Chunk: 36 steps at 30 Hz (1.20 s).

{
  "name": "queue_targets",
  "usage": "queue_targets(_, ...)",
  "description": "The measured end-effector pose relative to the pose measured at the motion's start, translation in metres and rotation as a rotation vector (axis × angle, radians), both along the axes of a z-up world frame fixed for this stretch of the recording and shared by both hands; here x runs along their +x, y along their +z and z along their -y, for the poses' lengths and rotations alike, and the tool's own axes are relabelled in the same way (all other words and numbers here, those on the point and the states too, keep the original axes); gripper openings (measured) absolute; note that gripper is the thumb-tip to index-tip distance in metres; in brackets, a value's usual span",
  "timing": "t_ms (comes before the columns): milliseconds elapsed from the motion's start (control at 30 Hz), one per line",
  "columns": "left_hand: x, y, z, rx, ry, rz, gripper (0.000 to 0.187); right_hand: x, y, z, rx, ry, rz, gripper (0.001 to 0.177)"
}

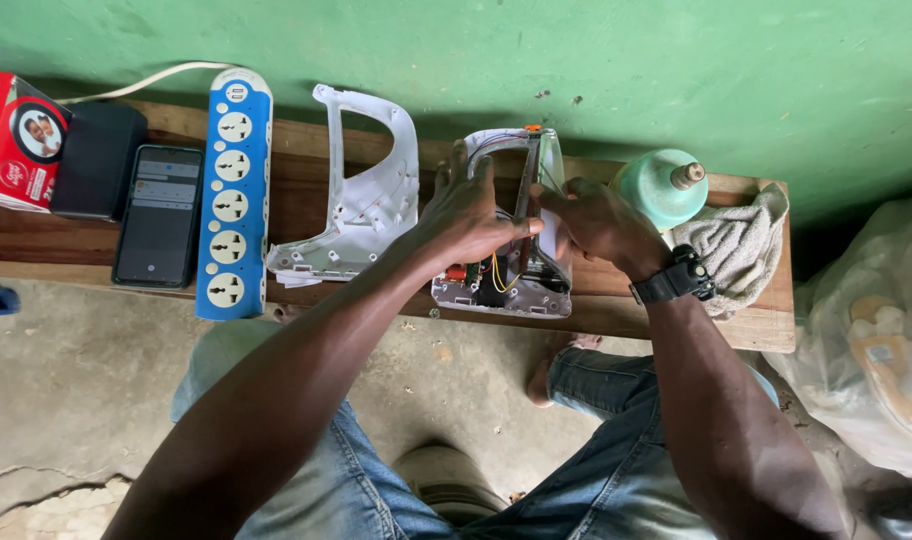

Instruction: The person is repairing a white plastic electronic device, using a screwdriver to adjust internal components and wiring.

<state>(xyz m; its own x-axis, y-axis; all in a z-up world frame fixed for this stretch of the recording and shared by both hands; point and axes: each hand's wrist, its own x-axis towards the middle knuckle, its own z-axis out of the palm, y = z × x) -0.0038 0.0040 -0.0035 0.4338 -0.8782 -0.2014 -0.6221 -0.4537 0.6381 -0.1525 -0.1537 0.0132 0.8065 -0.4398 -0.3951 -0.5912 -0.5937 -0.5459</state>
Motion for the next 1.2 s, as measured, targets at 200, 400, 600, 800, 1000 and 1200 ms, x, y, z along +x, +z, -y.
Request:
queue_targets(200,-0.002,-0.007,0.003,-0.005,0.000,0.036,0.131,-0.007,-0.009,0.009,-0.295,0.357,0.196,0.038)
queue_targets(400,-0.005,-0.010,0.003,-0.007,-0.017,0.102,0.129,0.004,0.003,0.004,0.050,-0.006,0.005,0.051)
queue_targets(600,-0.007,0.010,-0.002,0.044,0.033,-0.003,0.132,0.000,-0.016,0.009,-0.117,-0.035,0.108,0.066)
queue_targets(800,-0.009,-0.008,0.001,-0.049,-0.024,0.150,0.137,0.001,0.006,-0.003,-0.087,-0.034,0.038,0.072)
queue_targets(1000,-0.010,-0.016,0.001,-0.086,-0.042,0.179,0.134,0.000,-0.005,0.006,-0.217,0.122,0.113,0.047)
queue_targets(1200,-0.014,-0.011,-0.001,-0.078,-0.028,0.218,0.134,-0.008,-0.028,0.018,-0.267,0.194,0.219,0.034)
